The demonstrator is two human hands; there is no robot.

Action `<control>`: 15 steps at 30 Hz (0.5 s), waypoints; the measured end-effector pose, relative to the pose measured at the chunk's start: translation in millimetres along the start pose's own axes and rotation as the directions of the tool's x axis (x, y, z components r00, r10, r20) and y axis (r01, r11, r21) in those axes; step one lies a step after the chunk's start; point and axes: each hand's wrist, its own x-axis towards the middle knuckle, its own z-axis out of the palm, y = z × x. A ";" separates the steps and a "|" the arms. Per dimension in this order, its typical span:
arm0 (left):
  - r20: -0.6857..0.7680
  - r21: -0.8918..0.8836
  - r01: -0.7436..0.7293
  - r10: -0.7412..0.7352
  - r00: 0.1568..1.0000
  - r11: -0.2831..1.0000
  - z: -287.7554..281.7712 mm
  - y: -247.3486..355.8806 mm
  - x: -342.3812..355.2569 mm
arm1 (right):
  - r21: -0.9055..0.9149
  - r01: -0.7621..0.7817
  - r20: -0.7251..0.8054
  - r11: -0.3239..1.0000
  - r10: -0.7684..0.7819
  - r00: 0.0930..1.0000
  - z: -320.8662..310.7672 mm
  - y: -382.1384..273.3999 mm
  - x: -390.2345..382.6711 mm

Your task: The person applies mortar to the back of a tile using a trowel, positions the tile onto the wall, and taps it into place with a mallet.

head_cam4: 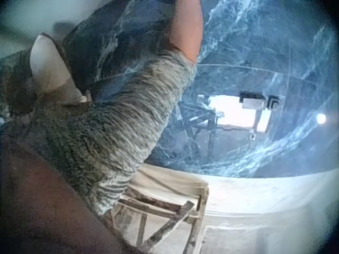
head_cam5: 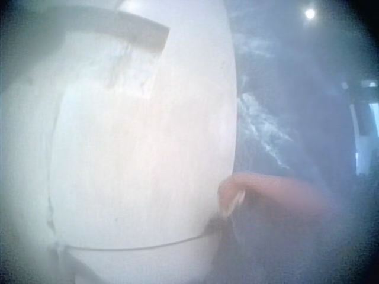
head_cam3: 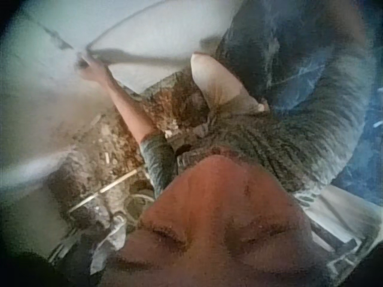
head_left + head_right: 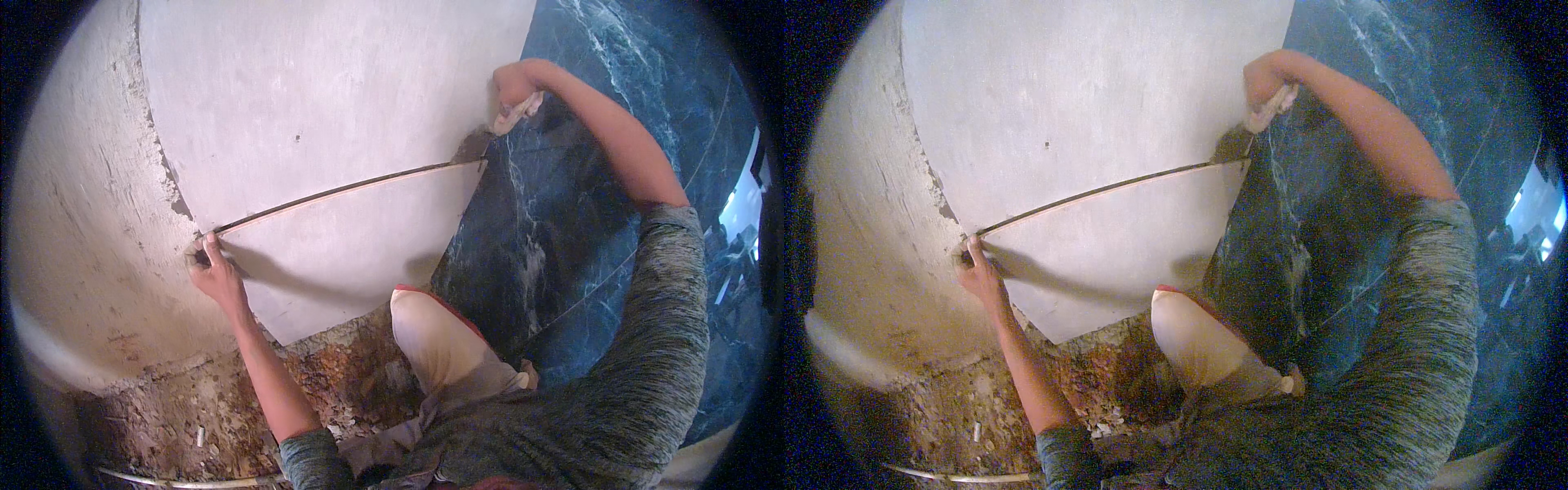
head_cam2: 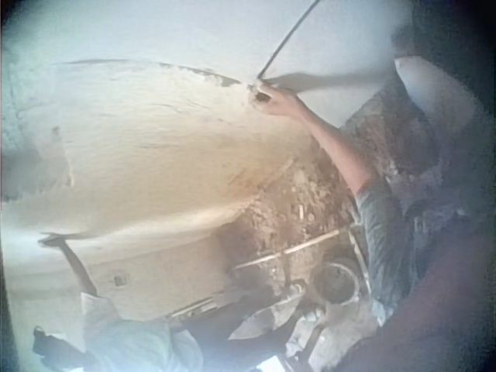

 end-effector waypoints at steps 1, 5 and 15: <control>-0.001 -0.002 -0.004 0.004 1.000 1.000 1.1 -3.4 -0.7 | 0.012 -0.032 -0.019 0.999 0.033 0.999 -5.7 -3.4 -11.5; -0.044 -0.017 -0.075 0.074 0.996 0.997 1.0 -14.8 2.9 | -0.101 -0.108 -0.276 0.989 0.076 0.958 -20.6 -11.1 -81.5; -0.114 0.139 0.043 -0.027 0.993 0.989 13.7 -19.6 -1.0 | 0.432 0.357 -0.609 0.828 -0.024 0.793 38.0 -31.0 -174.7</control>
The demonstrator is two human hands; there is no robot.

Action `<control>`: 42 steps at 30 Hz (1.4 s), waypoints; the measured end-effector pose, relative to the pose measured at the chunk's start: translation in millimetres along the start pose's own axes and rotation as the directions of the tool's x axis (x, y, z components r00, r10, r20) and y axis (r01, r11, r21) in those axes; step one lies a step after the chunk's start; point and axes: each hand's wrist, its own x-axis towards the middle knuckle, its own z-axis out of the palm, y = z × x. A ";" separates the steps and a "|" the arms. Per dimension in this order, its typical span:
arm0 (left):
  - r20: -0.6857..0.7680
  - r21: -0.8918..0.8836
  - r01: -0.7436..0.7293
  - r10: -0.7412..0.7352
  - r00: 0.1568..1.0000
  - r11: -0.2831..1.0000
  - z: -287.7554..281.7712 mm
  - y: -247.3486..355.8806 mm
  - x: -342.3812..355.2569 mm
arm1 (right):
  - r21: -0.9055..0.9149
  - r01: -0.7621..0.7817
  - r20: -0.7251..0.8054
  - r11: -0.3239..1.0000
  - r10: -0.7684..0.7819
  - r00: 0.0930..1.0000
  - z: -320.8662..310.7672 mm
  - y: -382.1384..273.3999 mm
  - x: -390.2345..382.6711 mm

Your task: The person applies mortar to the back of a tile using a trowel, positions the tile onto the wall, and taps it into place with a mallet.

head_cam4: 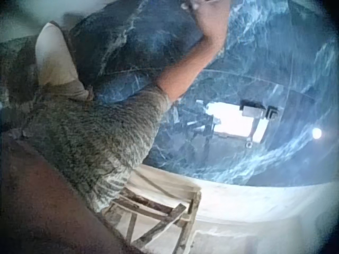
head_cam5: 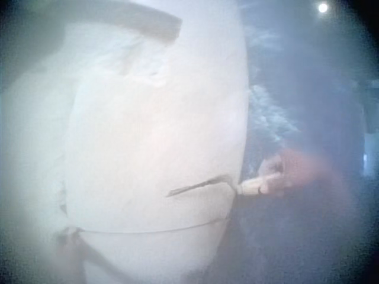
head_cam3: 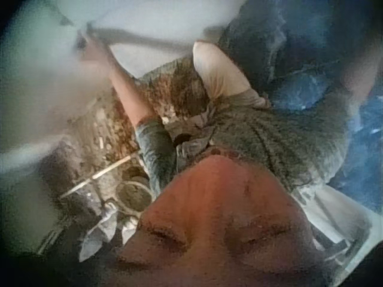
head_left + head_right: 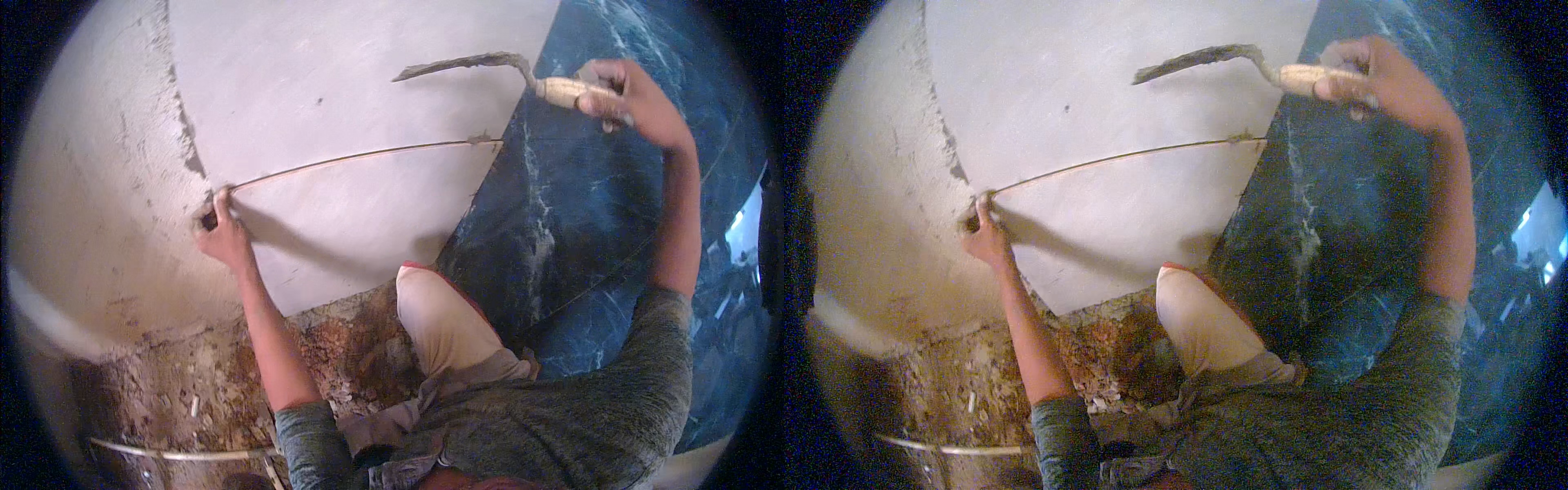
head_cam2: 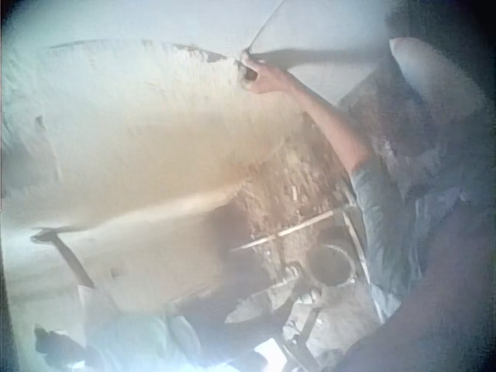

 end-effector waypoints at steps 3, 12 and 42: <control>0.347 0.716 -0.614 0.593 0.727 0.333 -48.9 -35.1 45.9 | -0.038 0.198 -0.108 0.979 -0.201 0.974 58.5 -26.9 23.2; -0.038 0.288 -0.143 0.160 0.986 0.947 -54.8 -34.4 -27.6 | 0.612 0.344 0.311 0.712 -0.616 0.724 264.9 -204.6 4.4; 0.088 0.580 -0.179 0.158 0.984 0.794 -53.2 -50.9 -85.9 | 0.409 -0.180 -0.695 0.894 0.433 0.574 418.7 96.5 63.4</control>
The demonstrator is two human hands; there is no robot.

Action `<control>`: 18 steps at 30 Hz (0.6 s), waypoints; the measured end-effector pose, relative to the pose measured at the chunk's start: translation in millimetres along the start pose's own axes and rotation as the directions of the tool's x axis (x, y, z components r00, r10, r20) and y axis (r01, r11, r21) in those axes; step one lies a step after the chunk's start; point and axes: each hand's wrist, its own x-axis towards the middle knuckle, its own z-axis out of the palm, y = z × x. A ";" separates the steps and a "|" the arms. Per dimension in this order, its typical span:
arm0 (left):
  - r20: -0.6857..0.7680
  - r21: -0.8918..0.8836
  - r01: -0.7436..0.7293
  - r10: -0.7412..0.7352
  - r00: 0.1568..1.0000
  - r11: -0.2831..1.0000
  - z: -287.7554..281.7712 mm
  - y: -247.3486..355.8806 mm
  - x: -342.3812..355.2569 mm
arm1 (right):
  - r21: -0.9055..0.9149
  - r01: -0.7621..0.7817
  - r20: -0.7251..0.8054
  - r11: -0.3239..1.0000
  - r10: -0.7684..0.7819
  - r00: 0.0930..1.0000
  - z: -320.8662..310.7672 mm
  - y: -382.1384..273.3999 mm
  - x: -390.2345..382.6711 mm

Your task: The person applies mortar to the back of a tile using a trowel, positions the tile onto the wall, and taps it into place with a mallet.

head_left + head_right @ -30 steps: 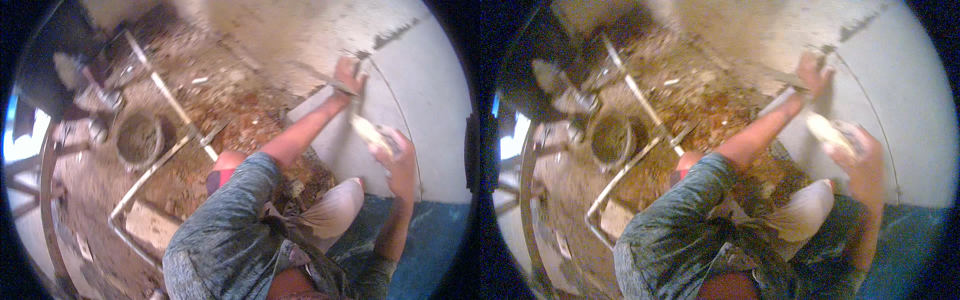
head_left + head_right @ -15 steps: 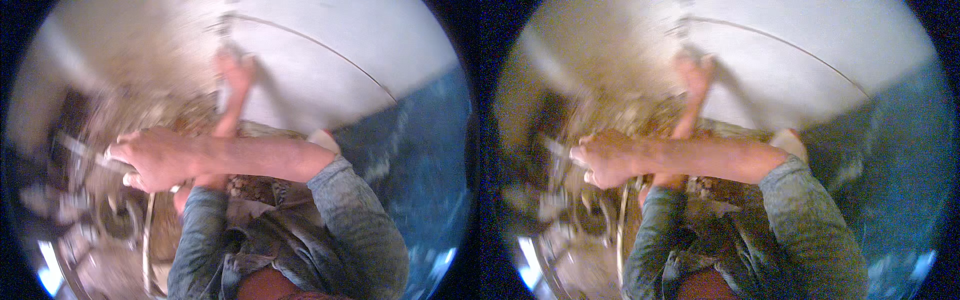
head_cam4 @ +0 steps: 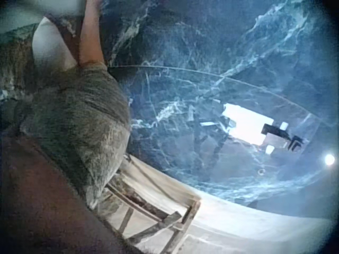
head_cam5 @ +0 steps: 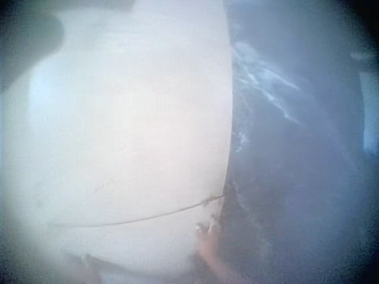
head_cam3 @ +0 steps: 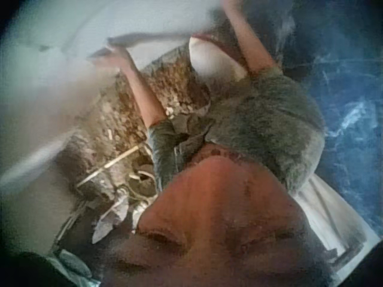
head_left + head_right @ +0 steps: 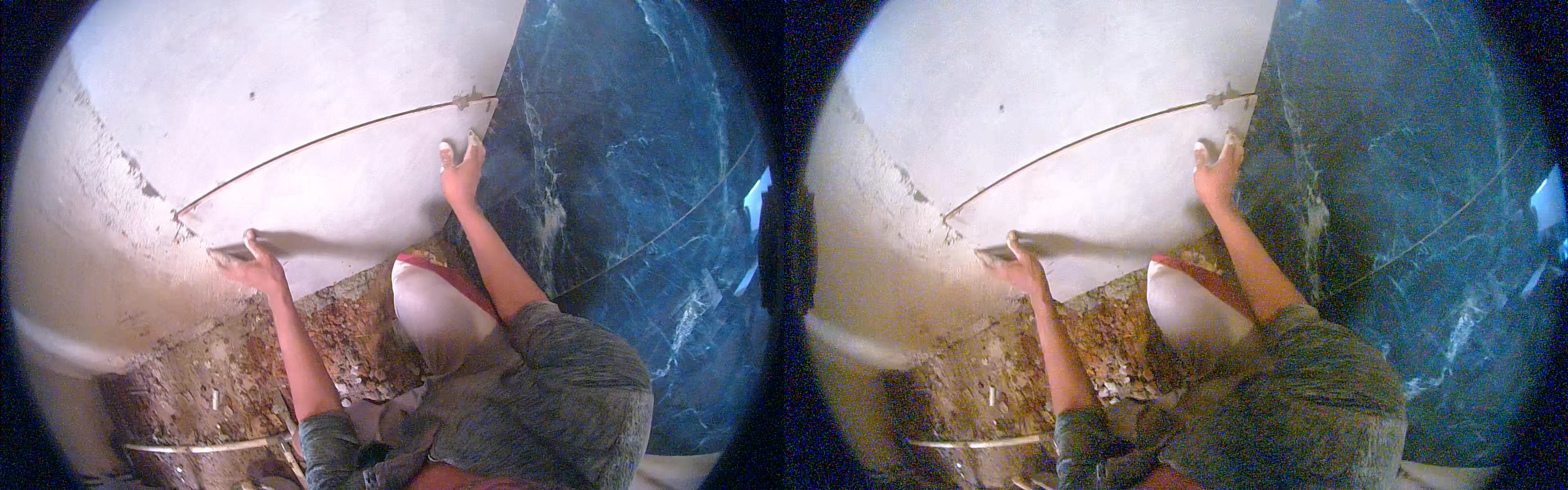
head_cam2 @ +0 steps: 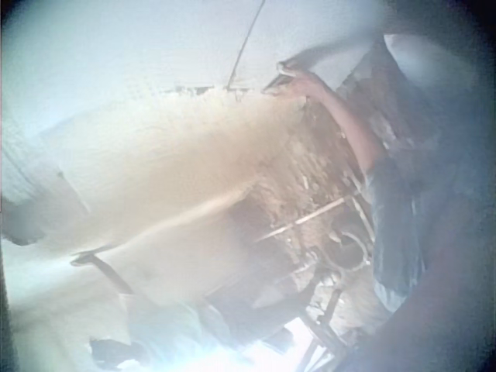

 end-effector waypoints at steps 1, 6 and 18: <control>0.014 -0.036 0.049 -0.048 0.999 0.998 1.0 6.8 -0.6 | -0.027 0.022 -0.021 0.999 -0.023 1.000 7.3 4.4 1.6; -0.036 -0.042 -0.027 0.026 0.999 0.999 21.2 -13.5 -0.1 | -0.011 0.151 -0.005 0.988 -0.151 0.989 33.0 -4.1 0.7; -0.213 0.144 -0.076 0.106 0.971 0.987 37.2 -16.2 -3.4 | 0.037 0.305 -0.188 0.952 -0.293 0.938 70.7 16.0 24.2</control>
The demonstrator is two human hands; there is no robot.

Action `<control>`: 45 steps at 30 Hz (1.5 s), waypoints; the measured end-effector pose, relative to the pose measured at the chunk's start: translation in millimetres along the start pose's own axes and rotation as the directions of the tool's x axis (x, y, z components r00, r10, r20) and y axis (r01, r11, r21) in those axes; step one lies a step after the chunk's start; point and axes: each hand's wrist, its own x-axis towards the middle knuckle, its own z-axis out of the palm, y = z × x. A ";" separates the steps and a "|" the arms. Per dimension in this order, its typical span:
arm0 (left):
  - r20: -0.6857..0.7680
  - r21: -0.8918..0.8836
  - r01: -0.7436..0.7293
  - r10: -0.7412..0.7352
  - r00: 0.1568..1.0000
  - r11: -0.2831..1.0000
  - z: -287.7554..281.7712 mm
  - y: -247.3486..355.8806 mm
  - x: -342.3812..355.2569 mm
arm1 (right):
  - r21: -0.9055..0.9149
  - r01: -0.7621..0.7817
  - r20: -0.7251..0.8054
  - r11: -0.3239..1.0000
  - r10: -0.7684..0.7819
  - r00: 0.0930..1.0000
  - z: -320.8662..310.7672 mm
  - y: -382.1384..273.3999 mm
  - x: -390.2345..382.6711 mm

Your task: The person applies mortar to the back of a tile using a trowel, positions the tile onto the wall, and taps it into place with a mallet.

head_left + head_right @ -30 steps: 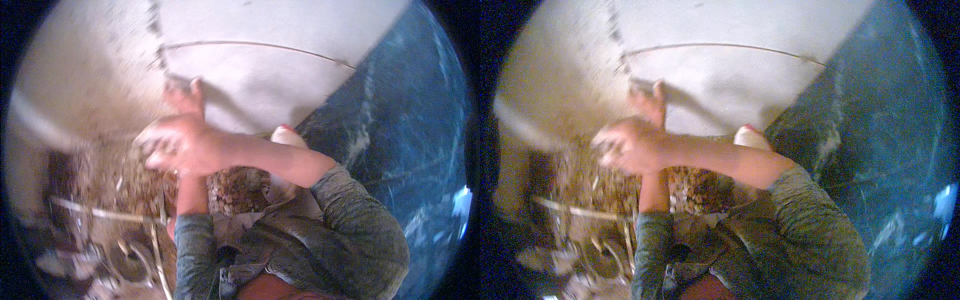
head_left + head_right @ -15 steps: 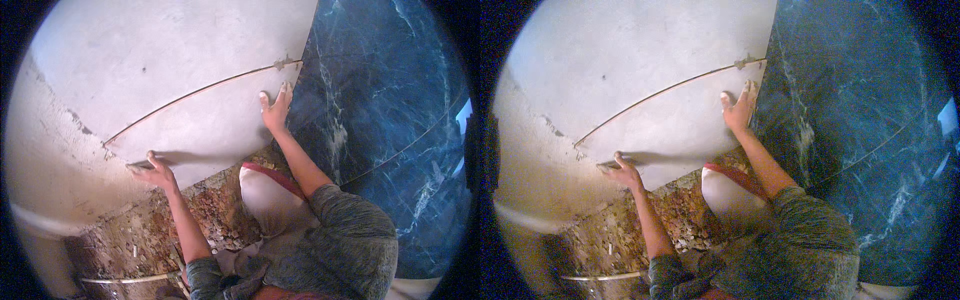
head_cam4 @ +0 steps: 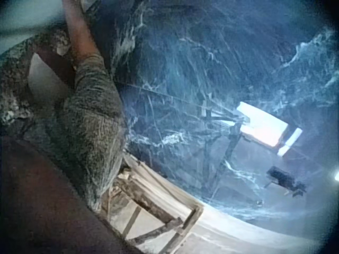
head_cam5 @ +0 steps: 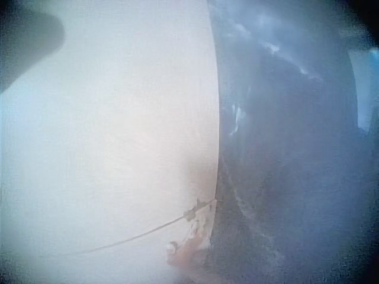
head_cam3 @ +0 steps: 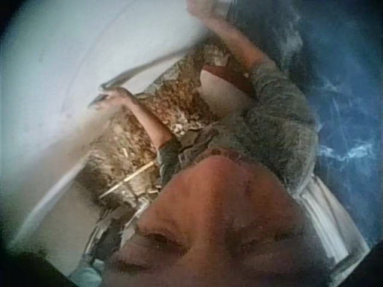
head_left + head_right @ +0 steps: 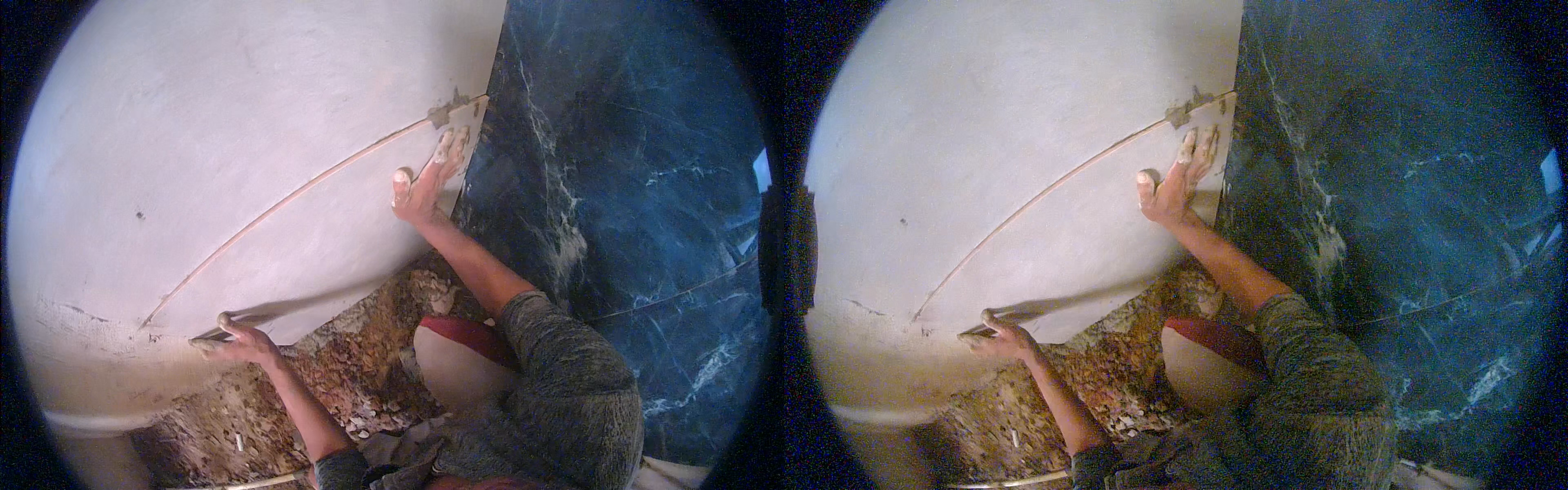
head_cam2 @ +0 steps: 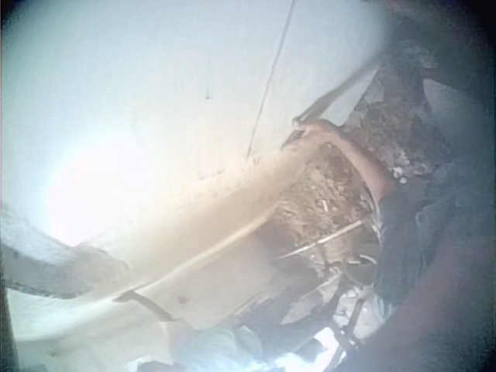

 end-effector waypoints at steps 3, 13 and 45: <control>0.042 -0.364 0.087 -0.077 0.996 0.928 1.5 6.8 -0.2 | 0.007 -0.006 -0.010 1.000 0.006 1.000 0.5 -2.7 -3.0; 0.297 -0.210 -0.360 0.411 0.862 0.909 24.3 63.9 -61.3 | 0.124 -0.060 0.111 0.990 0.046 0.993 -32.5 1.7 -1.4; 0.206 -0.074 -0.715 0.712 0.671 0.695 79.1 214.1 -95.3 | 0.120 -0.895 0.715 0.429 0.588 0.378 -161.4 59.8 -182.2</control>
